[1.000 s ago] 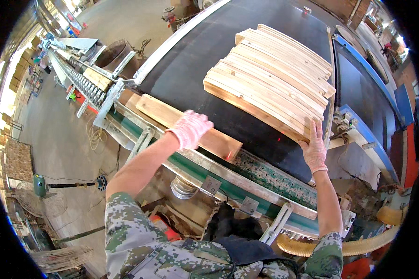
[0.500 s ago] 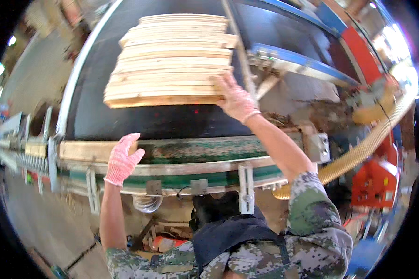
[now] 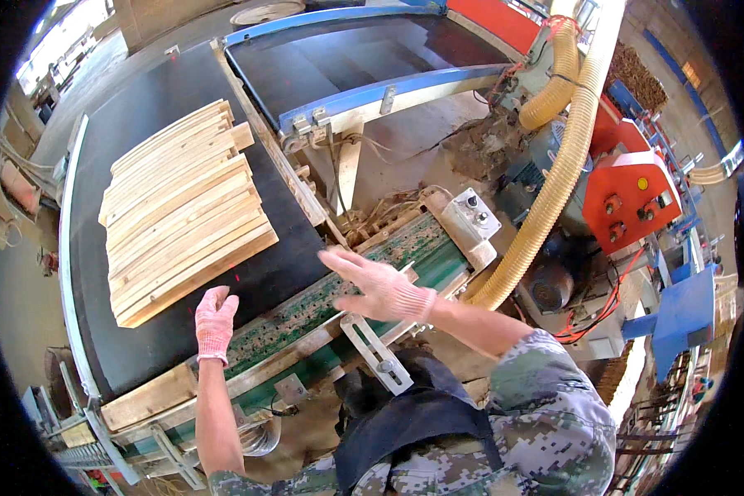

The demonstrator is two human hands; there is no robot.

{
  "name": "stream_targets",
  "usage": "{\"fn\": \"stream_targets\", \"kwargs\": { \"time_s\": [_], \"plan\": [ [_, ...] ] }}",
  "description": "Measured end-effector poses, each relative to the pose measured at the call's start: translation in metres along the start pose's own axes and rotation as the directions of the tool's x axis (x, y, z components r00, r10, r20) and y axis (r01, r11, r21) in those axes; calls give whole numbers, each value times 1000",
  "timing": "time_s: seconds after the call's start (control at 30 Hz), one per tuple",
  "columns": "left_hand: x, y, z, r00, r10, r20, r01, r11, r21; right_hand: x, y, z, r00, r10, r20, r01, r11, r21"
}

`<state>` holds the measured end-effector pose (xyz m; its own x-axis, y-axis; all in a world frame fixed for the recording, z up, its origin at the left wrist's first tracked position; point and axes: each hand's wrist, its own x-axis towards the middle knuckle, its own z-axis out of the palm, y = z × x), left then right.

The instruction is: The person stacks and arranges wooden planks on a metal table and a conveyor belt in a workshop. They pick up stacks of wood, align them, and place them onto the conveyor belt or a nearby pile. The person also handles individual planks, moving them between the table and the conveyor.

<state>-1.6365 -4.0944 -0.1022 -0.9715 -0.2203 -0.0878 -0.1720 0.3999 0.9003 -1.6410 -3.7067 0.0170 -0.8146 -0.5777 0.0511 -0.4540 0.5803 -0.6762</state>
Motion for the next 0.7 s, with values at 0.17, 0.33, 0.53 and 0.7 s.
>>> {"fn": "stream_targets", "kwargs": {
  "time_s": [0.17,0.33,0.53,0.7],
  "plan": [
    [38,28,18,995,92,-43,-67,910,408,-104,9,-7,948,186,258,-307,750,586],
    [29,26,21,987,158,24,-157,936,315,-178,14,-13,866,357,351,-500,653,569],
    [-33,122,60,976,140,167,-138,990,-23,-242,47,-33,831,337,443,-551,615,565],
    [-94,170,123,964,163,209,-88,941,-328,-315,138,-33,731,458,506,-678,576,457]
  ]
}}
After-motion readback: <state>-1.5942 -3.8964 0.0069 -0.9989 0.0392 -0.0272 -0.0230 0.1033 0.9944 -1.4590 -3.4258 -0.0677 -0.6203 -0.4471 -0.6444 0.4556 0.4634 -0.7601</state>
